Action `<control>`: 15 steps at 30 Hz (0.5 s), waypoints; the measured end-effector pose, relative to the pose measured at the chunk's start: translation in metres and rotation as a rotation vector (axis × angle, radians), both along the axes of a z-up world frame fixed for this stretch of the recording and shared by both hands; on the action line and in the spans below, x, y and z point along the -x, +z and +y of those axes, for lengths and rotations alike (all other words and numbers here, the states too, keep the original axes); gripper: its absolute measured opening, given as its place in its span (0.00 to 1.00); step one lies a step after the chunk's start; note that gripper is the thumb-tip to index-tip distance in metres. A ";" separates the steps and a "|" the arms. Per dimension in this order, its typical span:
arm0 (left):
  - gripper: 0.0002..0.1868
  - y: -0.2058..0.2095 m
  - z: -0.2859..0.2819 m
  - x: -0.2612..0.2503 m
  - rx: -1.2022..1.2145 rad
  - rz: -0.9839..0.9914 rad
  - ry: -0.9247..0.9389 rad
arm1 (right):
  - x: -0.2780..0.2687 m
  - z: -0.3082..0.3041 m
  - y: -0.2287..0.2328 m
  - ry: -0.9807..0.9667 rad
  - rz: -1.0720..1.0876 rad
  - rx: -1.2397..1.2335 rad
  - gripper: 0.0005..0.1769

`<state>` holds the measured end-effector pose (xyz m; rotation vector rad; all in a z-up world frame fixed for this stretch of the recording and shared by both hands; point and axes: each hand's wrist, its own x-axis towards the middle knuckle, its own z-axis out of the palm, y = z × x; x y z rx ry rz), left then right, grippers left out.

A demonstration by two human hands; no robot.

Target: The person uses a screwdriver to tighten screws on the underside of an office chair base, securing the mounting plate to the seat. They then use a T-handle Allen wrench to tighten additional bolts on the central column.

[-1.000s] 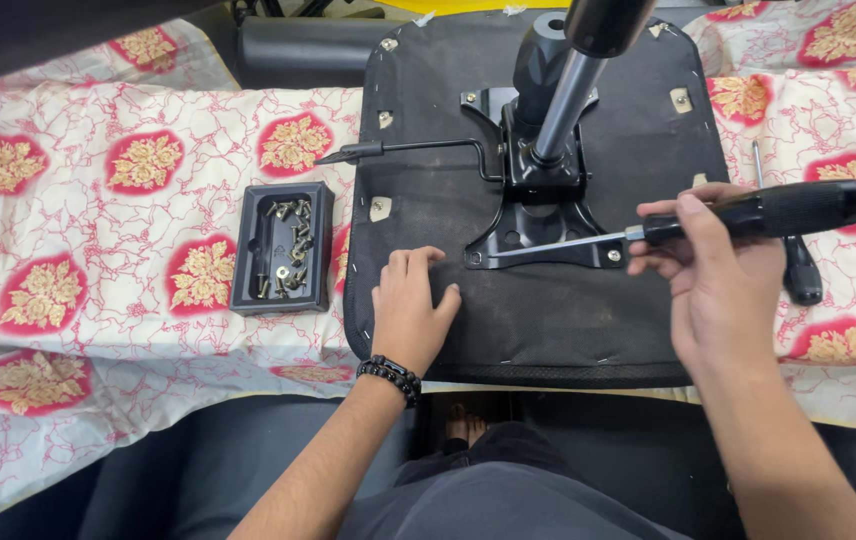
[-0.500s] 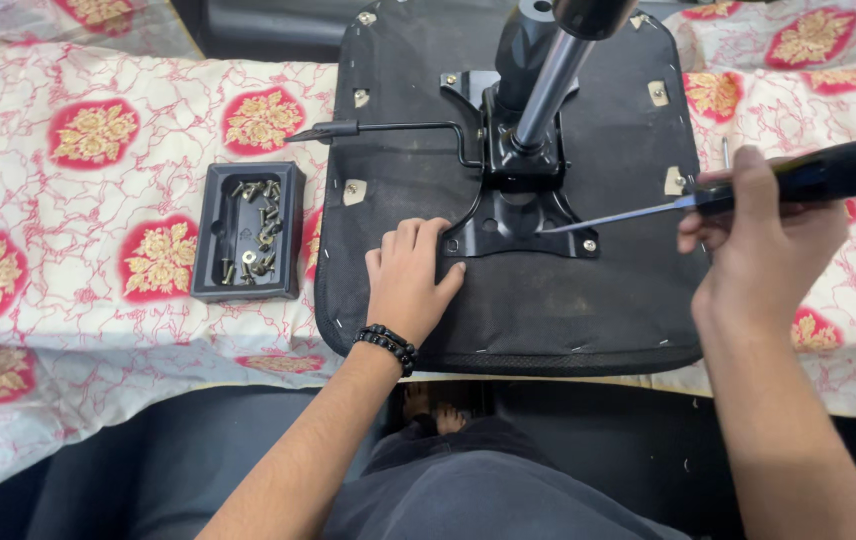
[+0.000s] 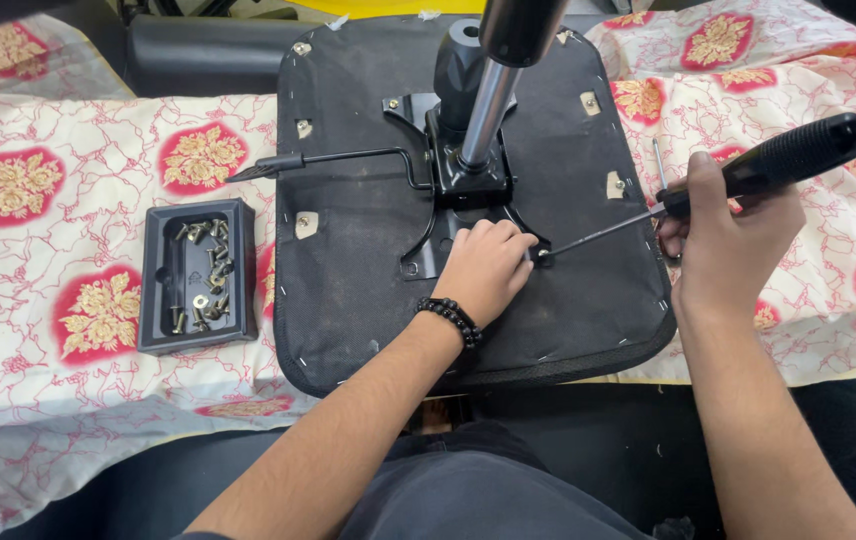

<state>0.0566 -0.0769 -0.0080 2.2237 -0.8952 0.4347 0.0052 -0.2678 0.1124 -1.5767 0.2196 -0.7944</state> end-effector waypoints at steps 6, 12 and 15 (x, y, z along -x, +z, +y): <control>0.14 -0.007 -0.018 -0.007 -0.018 0.064 -0.001 | -0.005 0.005 0.011 0.009 0.031 0.020 0.12; 0.07 -0.008 -0.026 -0.008 -0.041 0.027 0.000 | -0.011 0.005 0.008 -0.002 -0.021 0.001 0.14; 0.05 -0.009 -0.030 -0.009 -0.036 0.078 0.029 | -0.013 -0.003 0.006 -0.031 -0.041 0.016 0.14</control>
